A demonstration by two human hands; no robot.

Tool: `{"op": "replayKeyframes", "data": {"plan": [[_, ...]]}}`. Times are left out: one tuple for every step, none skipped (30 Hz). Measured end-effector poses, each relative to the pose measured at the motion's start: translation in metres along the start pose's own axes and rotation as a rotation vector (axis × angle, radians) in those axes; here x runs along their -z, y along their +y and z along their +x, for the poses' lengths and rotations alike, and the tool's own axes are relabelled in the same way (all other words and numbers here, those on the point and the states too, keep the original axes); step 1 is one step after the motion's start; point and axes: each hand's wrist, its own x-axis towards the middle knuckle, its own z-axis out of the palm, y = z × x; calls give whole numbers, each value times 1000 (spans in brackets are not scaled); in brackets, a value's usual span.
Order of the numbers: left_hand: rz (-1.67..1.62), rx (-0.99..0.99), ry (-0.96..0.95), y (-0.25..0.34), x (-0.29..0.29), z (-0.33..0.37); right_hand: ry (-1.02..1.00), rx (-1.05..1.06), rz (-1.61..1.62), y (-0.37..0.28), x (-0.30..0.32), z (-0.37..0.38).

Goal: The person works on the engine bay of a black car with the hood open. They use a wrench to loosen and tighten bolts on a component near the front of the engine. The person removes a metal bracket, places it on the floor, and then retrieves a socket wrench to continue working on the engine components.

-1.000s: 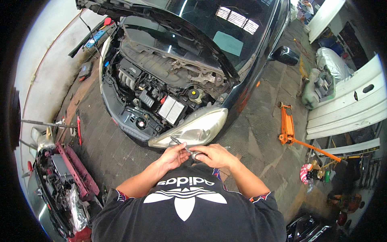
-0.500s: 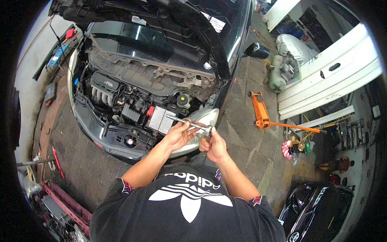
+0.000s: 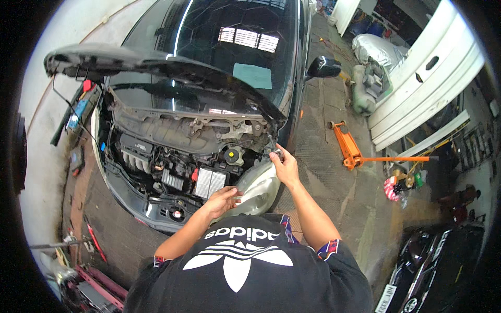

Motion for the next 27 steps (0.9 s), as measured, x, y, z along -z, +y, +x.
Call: {"op": "replayKeyframes", "data": {"plan": [[-46, -17, 30, 2, -1, 2, 8, -29, -1, 4, -4, 6], [-57, -28, -8, 3, -1, 5, 24, -102, 3, 10, -7, 13], [-61, -43, -17, 8, -3, 10, 44, -129, 6, 14, -12, 24], [-62, -50, -7, 12, -3, 15, 66, -133, 18, 19, -16, 35], [-10, -84, -6, 14, -3, 18, 143, -118, -96, 24, -21, 44], [-5, -63, -1, 17, -3, 21, 129, -117, -82, 29, -23, 53], [-6, -60, -12, 18, -1, 22, 122, -142, -79, 33, -27, 61], [-10, -57, -22, 19, 1, 23, 123, -185, -97, 35, -29, 67], [-24, -32, -4, 20, 4, 24, 143, -148, -124, 36, -31, 72], [-40, -32, 8, 20, 8, 24, 117, -166, -112, 36, -33, 74], [-55, -22, 28, 20, 11, 25, 91, -201, -122, 34, -34, 76], [-72, -5, 66, 19, 15, 26, 64, -236, -136, 32, -34, 77], [-71, -10, 87, 18, 17, 28, 59, -250, -119, 29, -35, 77], [-94, -9, 60, 18, 20, 30, 54, -264, -102, 25, -35, 77], [-114, -4, 48, 17, 22, 32, 49, -278, -87, 22, -36, 78], [-128, 19, 58, 16, 24, 34, 45, -273, -107, 20, -36, 79], [-126, 12, 38, 17, 25, 36, 45, -268, -126, 19, -36, 81], [-115, 21, 38, 18, 27, 38, 59, -296, -170, 19, -36, 84], [-105, 50, 51, 19, 28, 40, 55, -298, -195, 19, -34, 86], [-90, 31, 39, 20, 30, 42, 61, -249, -175, 20, -33, 87], [-77, 36, 41, 20, 31, 42, 83, -226, -180, 21, -33, 87], [-66, 21, 37, 20, 33, 42, 102, -169, -176, 21, -33, 85], [-62, 39, 60, 19, 34, 41, 111, -197, -91, 20, -35, 82], [-53, 40, 60, 17, 36, 39, 143, -175, -169, 19, -37, 78], [-37, 26, -12, 17, 36, 41, 214, -205, -223, 16, -42, 76], [-42, 45, -14, 18, 37, 41, 235, -321, -181, 13, -48, 72], [-28, 35, 67, 20, 37, 43, 293, -354, -35, 10, -57, 70]]}}
